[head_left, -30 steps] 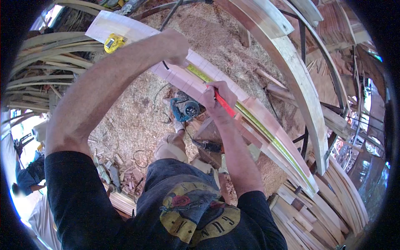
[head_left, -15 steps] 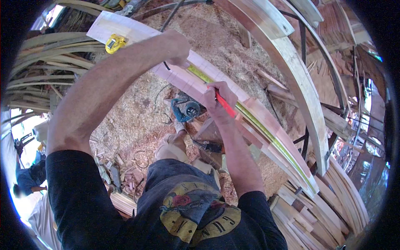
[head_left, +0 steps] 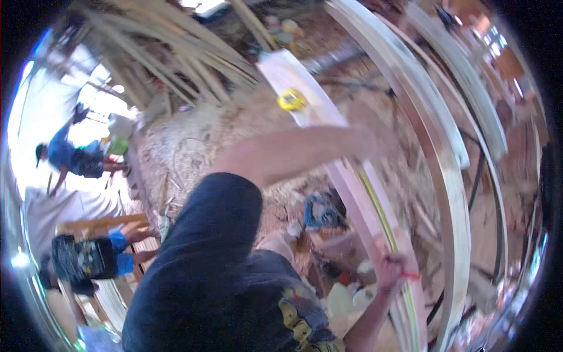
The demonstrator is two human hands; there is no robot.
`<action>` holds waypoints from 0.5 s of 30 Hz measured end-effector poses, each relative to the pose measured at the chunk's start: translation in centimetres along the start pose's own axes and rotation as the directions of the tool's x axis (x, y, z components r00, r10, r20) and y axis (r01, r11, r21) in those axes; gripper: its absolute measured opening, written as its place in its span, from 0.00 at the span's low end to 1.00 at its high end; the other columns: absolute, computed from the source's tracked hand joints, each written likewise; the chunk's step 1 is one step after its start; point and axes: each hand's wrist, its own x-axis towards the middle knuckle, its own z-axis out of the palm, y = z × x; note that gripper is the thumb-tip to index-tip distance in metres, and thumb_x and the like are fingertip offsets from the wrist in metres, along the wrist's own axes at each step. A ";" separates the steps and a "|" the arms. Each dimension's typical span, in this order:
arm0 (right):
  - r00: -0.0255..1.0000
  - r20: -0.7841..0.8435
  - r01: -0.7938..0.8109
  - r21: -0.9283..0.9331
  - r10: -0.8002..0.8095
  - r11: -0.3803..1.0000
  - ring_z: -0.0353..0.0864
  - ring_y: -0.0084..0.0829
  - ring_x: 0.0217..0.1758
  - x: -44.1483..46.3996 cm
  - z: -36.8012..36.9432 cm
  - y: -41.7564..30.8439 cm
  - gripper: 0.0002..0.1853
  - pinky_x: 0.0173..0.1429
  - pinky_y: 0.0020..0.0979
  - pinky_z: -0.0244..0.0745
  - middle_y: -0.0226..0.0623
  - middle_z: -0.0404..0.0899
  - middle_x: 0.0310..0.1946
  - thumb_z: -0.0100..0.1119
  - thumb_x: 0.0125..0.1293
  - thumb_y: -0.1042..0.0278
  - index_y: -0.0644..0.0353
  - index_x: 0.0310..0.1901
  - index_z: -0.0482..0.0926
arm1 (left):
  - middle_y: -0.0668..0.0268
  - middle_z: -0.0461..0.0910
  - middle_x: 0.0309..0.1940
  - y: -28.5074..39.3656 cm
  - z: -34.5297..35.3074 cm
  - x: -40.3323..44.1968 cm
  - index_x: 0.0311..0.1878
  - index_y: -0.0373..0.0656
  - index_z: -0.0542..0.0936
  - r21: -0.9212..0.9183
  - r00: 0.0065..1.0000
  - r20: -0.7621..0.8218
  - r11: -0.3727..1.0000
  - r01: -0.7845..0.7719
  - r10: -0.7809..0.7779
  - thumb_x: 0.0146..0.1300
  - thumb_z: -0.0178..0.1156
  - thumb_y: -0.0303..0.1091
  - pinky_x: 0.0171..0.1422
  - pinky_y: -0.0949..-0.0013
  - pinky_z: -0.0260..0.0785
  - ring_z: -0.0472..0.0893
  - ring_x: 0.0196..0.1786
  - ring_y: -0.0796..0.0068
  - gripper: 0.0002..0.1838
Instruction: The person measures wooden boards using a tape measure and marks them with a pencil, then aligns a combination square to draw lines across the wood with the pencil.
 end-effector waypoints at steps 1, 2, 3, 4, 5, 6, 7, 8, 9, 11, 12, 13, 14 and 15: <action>0.999 0.023 0.044 -0.075 -0.042 0.996 0.74 0.25 0.33 -1.4 -0.6 -0.2 0.15 0.36 0.30 0.74 0.33 0.78 0.38 0.59 0.68 0.58 0.62 0.47 0.76 | 0.58 0.89 0.40 1.4 -3.2 -2.1 0.44 0.49 0.89 -0.036 1.000 -0.012 0.999 0.008 -0.009 0.54 0.68 0.42 0.46 0.46 0.81 0.88 0.45 0.52 0.15; 0.997 -0.059 -0.056 -0.132 0.049 0.990 0.72 0.23 0.28 -3.0 -0.9 -0.4 0.17 0.31 0.27 0.70 0.33 0.78 0.36 0.58 0.68 0.56 0.62 0.48 0.76 | 0.58 0.89 0.40 2.8 -5.7 -3.2 0.42 0.49 0.89 -0.080 0.999 -0.033 0.997 -0.004 0.001 0.55 0.66 0.41 0.45 0.46 0.81 0.88 0.46 0.53 0.13; 0.979 -0.154 -0.160 -0.179 0.133 0.971 0.70 0.22 0.23 -4.3 -0.5 -0.6 0.19 0.26 0.24 0.66 0.33 0.78 0.35 0.57 0.69 0.54 0.62 0.49 0.75 | 0.58 0.89 0.40 3.8 -7.2 -4.0 0.40 0.49 0.89 -0.042 1.000 0.013 0.999 -0.008 0.008 0.54 0.65 0.41 0.46 0.47 0.80 0.88 0.46 0.54 0.13; 0.963 -0.188 -0.198 -0.020 0.191 0.980 0.69 0.21 0.20 -4.8 -0.2 -0.9 0.17 0.22 0.23 0.64 0.33 0.78 0.33 0.55 0.70 0.57 0.64 0.49 0.76 | 0.58 0.89 0.40 4.8 -8.4 -4.6 0.39 0.48 0.89 -0.007 0.998 0.063 1.000 -0.017 0.018 0.54 0.64 0.40 0.46 0.47 0.80 0.88 0.46 0.54 0.12; 0.943 -0.212 -0.231 0.142 0.257 0.963 0.67 0.21 0.17 -4.8 0.0 -1.1 0.16 0.19 0.22 0.62 0.33 0.77 0.30 0.52 0.70 0.60 0.66 0.48 0.76 | 0.57 0.89 0.40 5.4 -9.1 -4.9 0.38 0.48 0.89 0.027 0.993 0.116 0.999 -0.030 0.026 0.53 0.63 0.39 0.46 0.48 0.80 0.88 0.46 0.54 0.12; 0.917 -0.225 -0.254 0.303 0.328 0.919 0.66 0.20 0.14 -5.0 0.3 -1.4 0.16 0.15 0.21 0.61 0.34 0.76 0.28 0.50 0.71 0.62 0.68 0.48 0.77 | 0.57 0.89 0.40 6.1 -8.8 -5.2 0.38 0.47 0.89 -0.043 0.993 0.118 0.999 -0.008 0.013 0.52 0.62 0.38 0.45 0.48 0.80 0.87 0.46 0.53 0.13; 0.887 -0.311 -0.162 0.482 0.341 0.861 0.62 0.17 0.10 -5.5 0.6 -1.8 0.21 0.10 0.19 0.54 0.38 0.82 0.32 0.50 0.74 0.58 0.71 0.51 0.78 | 0.57 0.89 0.40 7.0 -8.1 -5.7 0.38 0.47 0.89 -0.116 0.993 0.119 0.993 0.008 0.006 0.51 0.62 0.37 0.45 0.49 0.80 0.87 0.46 0.53 0.13; 0.910 -0.294 -0.108 0.515 0.293 0.850 0.62 0.18 0.10 -5.5 -1.2 -1.2 0.22 0.10 0.19 0.55 0.40 0.84 0.35 0.51 0.74 0.56 0.71 0.53 0.78 | 0.57 0.88 0.39 8.0 -7.6 -5.9 0.38 0.47 0.89 -0.184 0.994 0.111 0.983 0.027 -0.007 0.50 0.61 0.36 0.45 0.49 0.80 0.87 0.45 0.52 0.13; 0.927 -0.284 -0.053 0.549 0.245 0.834 0.63 0.18 0.10 -5.7 -4.1 -0.1 0.23 0.10 0.19 0.55 0.42 0.85 0.38 0.51 0.75 0.55 0.71 0.55 0.77 | 0.56 0.88 0.39 9.1 -7.6 -6.5 0.38 0.46 0.89 -0.250 0.995 0.103 0.967 0.045 -0.020 0.49 0.61 0.36 0.45 0.49 0.79 0.87 0.44 0.51 0.14; 0.907 -0.353 0.021 0.583 0.230 0.812 0.68 0.18 0.14 -6.2 -5.9 -0.5 0.25 0.13 0.20 0.60 0.44 0.85 0.47 0.52 0.75 0.52 0.70 0.57 0.77 | 0.55 0.88 0.36 11.9 -8.3 -9.9 0.36 0.45 0.89 -0.370 0.996 0.067 0.926 0.077 -0.056 0.47 0.60 0.35 0.44 0.48 0.79 0.87 0.41 0.48 0.14; 0.866 -0.425 0.038 0.581 0.263 0.813 0.72 0.18 0.19 -6.3 -5.2 -1.9 0.25 0.16 0.20 0.64 0.45 0.85 0.53 0.54 0.75 0.51 0.69 0.57 0.76 | 0.54 0.88 0.35 12.7 -7.8 -10.4 0.37 0.45 0.89 -0.372 0.989 0.144 0.925 0.083 -0.031 0.48 0.59 0.35 0.44 0.48 0.78 0.86 0.40 0.47 0.14; 0.828 -0.493 0.069 0.562 0.267 0.824 0.73 0.18 0.21 -5.9 -7.0 -1.0 0.25 0.17 0.20 0.66 0.43 0.84 0.53 0.54 0.75 0.50 0.68 0.57 0.77 | 0.53 0.88 0.35 14.0 -7.2 -10.3 0.39 0.46 0.88 -0.375 0.976 0.217 0.925 0.062 0.022 0.48 0.59 0.35 0.45 0.47 0.78 0.86 0.40 0.47 0.15; 0.801 -0.547 0.098 0.518 0.242 0.850 0.74 0.18 0.24 -6.9 -8.9 -0.7 0.24 0.19 0.20 0.67 0.41 0.84 0.52 0.54 0.76 0.49 0.66 0.56 0.77 | 0.50 0.87 0.39 15.8 -7.7 -12.1 0.40 0.43 0.87 -0.465 0.982 0.183 0.877 0.124 -0.042 0.52 0.57 0.36 0.48 0.47 0.77 0.86 0.43 0.48 0.15; 0.771 -0.599 0.123 0.471 0.215 0.874 0.75 0.18 0.27 -7.9 -10.7 -0.4 0.23 0.21 0.20 0.68 0.38 0.83 0.51 0.54 0.76 0.49 0.64 0.55 0.77 | 0.48 0.86 0.40 17.2 -7.6 -12.8 0.42 0.42 0.86 -0.508 0.983 0.182 0.852 0.122 -0.032 0.58 0.54 0.39 0.51 0.47 0.77 0.85 0.45 0.48 0.16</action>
